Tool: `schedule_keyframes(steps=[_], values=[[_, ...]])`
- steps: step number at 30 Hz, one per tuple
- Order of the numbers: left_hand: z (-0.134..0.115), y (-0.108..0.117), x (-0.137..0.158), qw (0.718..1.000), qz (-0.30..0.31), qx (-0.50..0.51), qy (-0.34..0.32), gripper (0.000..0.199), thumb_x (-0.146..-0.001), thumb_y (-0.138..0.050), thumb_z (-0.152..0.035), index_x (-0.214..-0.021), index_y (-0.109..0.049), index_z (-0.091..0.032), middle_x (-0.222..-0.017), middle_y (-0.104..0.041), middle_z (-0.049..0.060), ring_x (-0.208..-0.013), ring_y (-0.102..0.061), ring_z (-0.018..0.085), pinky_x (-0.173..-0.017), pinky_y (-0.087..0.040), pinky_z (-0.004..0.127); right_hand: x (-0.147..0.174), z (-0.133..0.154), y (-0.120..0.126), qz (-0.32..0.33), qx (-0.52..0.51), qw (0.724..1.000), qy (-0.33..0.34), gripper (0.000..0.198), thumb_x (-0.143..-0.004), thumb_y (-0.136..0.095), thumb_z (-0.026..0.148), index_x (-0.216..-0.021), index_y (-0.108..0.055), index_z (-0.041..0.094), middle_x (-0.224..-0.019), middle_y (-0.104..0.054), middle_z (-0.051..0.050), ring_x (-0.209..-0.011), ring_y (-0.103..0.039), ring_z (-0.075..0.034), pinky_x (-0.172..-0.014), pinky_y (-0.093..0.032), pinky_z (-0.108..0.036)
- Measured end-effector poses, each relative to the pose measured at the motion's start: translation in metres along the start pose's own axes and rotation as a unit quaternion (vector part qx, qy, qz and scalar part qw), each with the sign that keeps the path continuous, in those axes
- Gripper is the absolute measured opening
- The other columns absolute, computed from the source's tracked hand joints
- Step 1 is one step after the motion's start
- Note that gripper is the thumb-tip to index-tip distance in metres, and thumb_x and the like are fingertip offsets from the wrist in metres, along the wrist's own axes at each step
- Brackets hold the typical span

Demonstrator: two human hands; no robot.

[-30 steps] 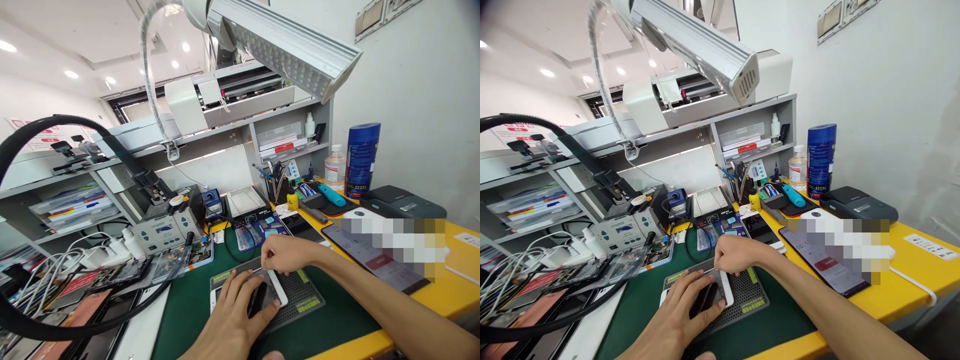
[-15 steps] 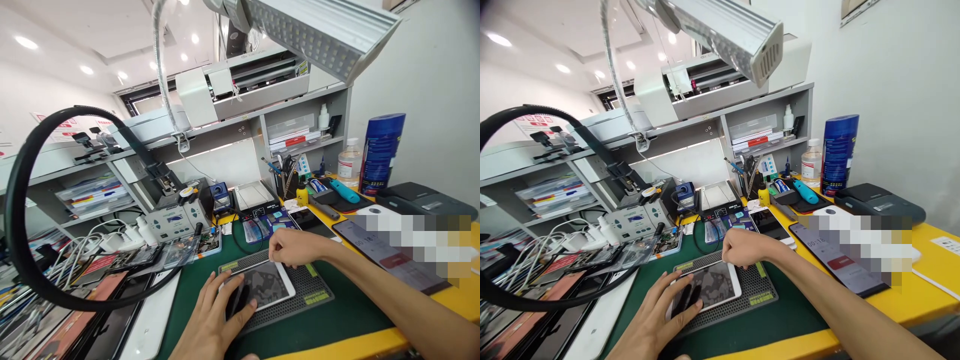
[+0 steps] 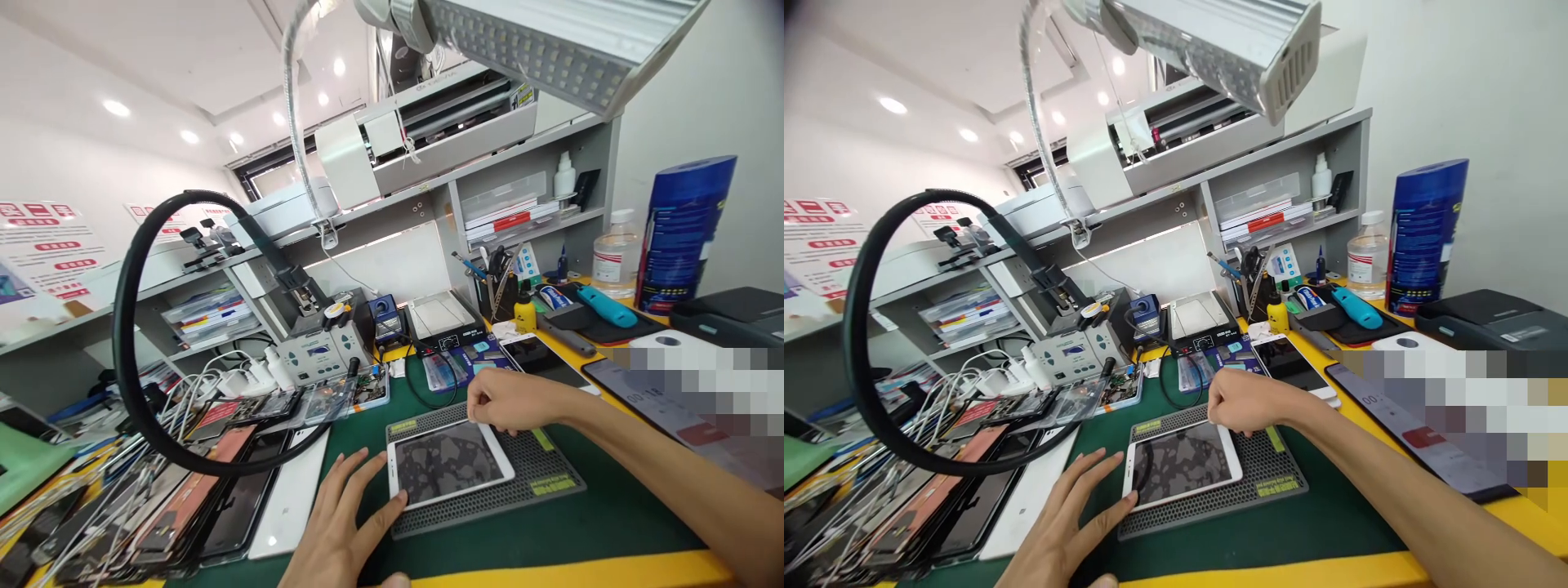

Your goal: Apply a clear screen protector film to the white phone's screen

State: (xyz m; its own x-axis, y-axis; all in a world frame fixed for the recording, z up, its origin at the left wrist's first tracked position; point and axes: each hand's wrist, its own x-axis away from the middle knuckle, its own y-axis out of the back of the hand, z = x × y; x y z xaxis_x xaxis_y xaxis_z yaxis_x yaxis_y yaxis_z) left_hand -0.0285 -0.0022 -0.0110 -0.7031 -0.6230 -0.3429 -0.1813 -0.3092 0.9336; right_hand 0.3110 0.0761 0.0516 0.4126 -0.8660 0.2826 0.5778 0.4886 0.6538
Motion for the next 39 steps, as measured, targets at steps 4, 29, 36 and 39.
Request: schedule_keyframes(steps=[4, 29, 36, 39], values=[[-0.008, 0.018, -0.014, 0.998, 0.044, 0.009, 0.041, 0.064, -0.096, -0.047, -0.068, -0.151, -0.048, -0.034, -0.162, -0.036, 0.007, -0.146, -0.032, 0.044, -0.112, -0.040, 0.066, 0.000, 0.000, 0.000, 0.000, 0.002, 1.000, 0.005, 0.016, -0.076, -0.062, 0.033, -0.077, -0.066, 0.017, -0.063, -0.058, -0.004, -0.057, -0.057, -0.018, -0.054, -0.043, -0.028], [-0.044, 0.015, -0.091, 0.985, 0.148, 0.076, -0.039, 0.098, -0.089, -0.054, -0.072, -0.162, -0.022, -0.015, -0.169, -0.004, 0.015, -0.153, -0.008, 0.045, -0.120, -0.017, 0.070, 0.002, 0.003, -0.001, 0.001, 0.007, 0.999, 0.034, 0.015, -0.073, -0.060, 0.027, -0.061, -0.056, 0.019, -0.053, -0.050, 0.001, -0.051, -0.054, -0.016, -0.050, -0.040, -0.026], [-0.060, 0.013, -0.106, 0.982, 0.147, 0.107, -0.051, 0.102, -0.087, -0.056, -0.075, -0.162, -0.019, -0.017, -0.169, -0.004, 0.017, -0.152, -0.007, 0.048, -0.119, -0.016, 0.073, 0.001, -0.001, 0.000, 0.004, 0.010, 0.999, 0.047, 0.021, -0.073, -0.059, 0.025, -0.055, -0.051, 0.020, -0.047, -0.044, 0.002, -0.047, -0.049, -0.015, -0.047, -0.038, -0.025], [-0.065, 0.012, -0.111, 0.980, 0.150, 0.107, -0.072, 0.106, -0.084, -0.057, -0.077, -0.162, -0.022, -0.014, -0.168, -0.007, 0.022, -0.152, -0.009, 0.049, -0.118, -0.014, 0.073, 0.000, -0.002, 0.000, -0.005, 0.015, 0.999, 0.044, 0.020, -0.074, -0.059, 0.026, -0.057, -0.052, 0.020, -0.047, -0.048, 0.000, -0.047, -0.052, -0.017, -0.045, -0.036, -0.025]])
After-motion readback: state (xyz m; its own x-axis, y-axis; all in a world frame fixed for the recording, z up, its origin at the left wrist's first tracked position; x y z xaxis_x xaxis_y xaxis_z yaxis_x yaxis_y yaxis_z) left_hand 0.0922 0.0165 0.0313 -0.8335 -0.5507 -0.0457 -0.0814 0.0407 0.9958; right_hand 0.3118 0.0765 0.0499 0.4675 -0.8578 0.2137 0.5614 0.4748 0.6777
